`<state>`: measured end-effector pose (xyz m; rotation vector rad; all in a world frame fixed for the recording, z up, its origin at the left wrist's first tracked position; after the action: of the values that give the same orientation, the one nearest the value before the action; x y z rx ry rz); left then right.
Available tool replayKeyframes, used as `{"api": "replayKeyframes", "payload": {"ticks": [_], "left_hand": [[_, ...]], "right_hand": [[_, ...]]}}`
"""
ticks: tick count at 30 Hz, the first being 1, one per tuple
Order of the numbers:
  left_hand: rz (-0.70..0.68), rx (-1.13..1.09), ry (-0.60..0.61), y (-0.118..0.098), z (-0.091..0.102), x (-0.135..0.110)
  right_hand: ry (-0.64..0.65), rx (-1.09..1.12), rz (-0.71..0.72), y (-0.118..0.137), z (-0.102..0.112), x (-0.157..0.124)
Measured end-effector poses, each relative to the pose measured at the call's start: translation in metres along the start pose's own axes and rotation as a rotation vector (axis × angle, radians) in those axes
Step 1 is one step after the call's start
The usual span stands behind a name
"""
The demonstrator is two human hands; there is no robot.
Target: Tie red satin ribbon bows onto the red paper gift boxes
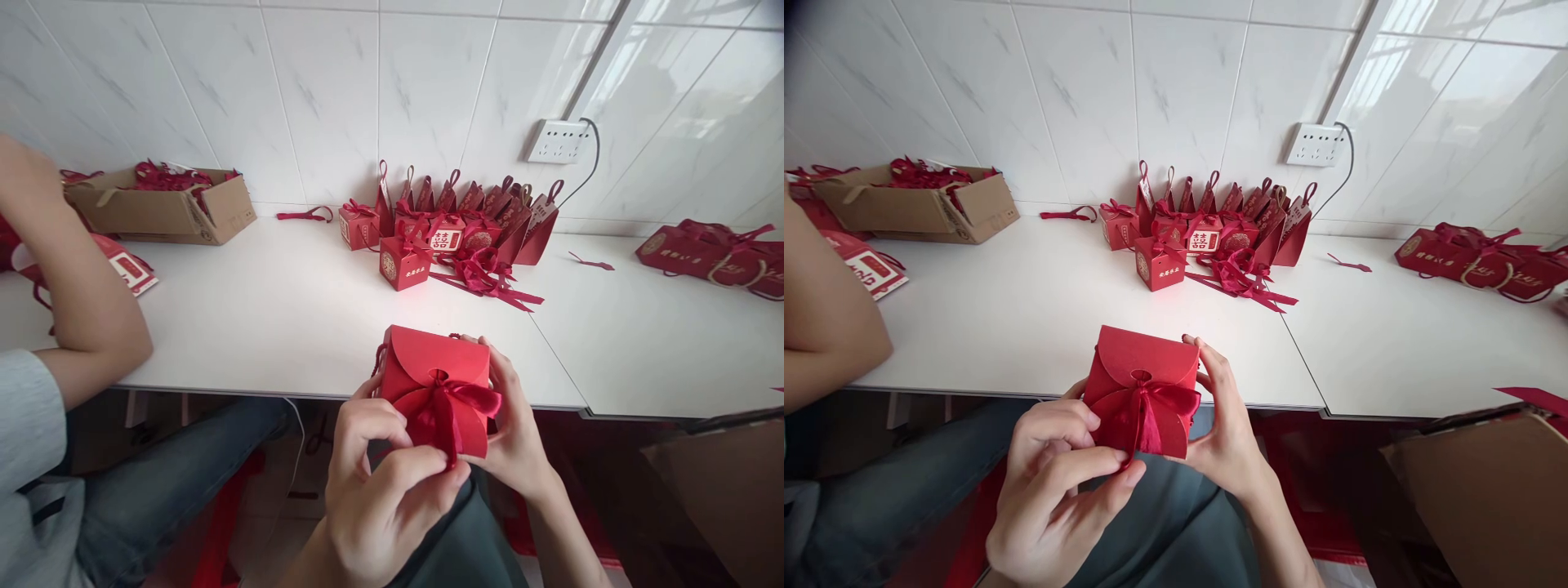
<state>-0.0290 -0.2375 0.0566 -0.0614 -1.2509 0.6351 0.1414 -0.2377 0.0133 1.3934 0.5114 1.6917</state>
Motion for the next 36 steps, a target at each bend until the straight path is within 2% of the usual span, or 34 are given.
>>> {"api": "replayKeyframes", "payload": {"ticks": [8,11,13,17,18,21,24,27,31,34,36], "left_hand": [[0.015,-0.003,-0.01,-0.002,-0.002,-0.003],[0.05,-0.025,-0.028,0.008,-0.003,-0.004],[0.166,-0.043,-0.067,0.027,-0.006,-0.004],[0.596,-0.115,-0.121,0.088,-0.022,-0.002],[0.653,-0.14,-0.099,0.102,-0.028,-0.001],[0.731,-0.219,0.088,0.132,-0.047,-0.004],[0.723,-0.177,0.268,0.144,-0.06,-0.014],[0.608,-0.043,0.371,0.144,-0.066,-0.023],[0.443,0.075,0.456,0.134,-0.067,-0.023],[0.445,0.084,0.492,0.124,-0.065,-0.016],[0.473,0.077,0.469,0.12,-0.063,-0.014]], "right_hand": [[-0.005,0.052,-0.028,-0.001,0.0,-0.003],[-0.016,0.071,-0.06,-0.007,0.001,-0.005],[-0.043,0.088,-0.104,-0.014,0.001,-0.006],[-0.16,0.242,-0.279,-0.032,-0.004,0.0],[-0.207,0.302,-0.321,-0.036,-0.007,0.003],[-0.3,0.529,-0.395,-0.042,-0.014,0.018],[-0.251,0.85,-0.43,-0.041,-0.02,0.035],[-0.247,1.132,-0.527,-0.033,-0.024,0.047],[-0.218,1.373,-0.731,-0.017,-0.028,0.054],[-0.177,1.515,-0.823,-0.005,-0.035,0.055],[-0.164,1.584,-0.866,0.002,-0.039,0.053]]}}
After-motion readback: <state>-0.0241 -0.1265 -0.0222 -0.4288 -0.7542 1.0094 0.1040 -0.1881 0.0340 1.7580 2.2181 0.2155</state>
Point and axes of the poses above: each hand's wrist, its own x-axis towards the middle knuckle, its own z-axis out of the back of the hand, y = z × x, the point moved 1 cm from there along x, towards the middle knuckle, and after that the axes turned 5 degrees about x, right-handed, at the moved point
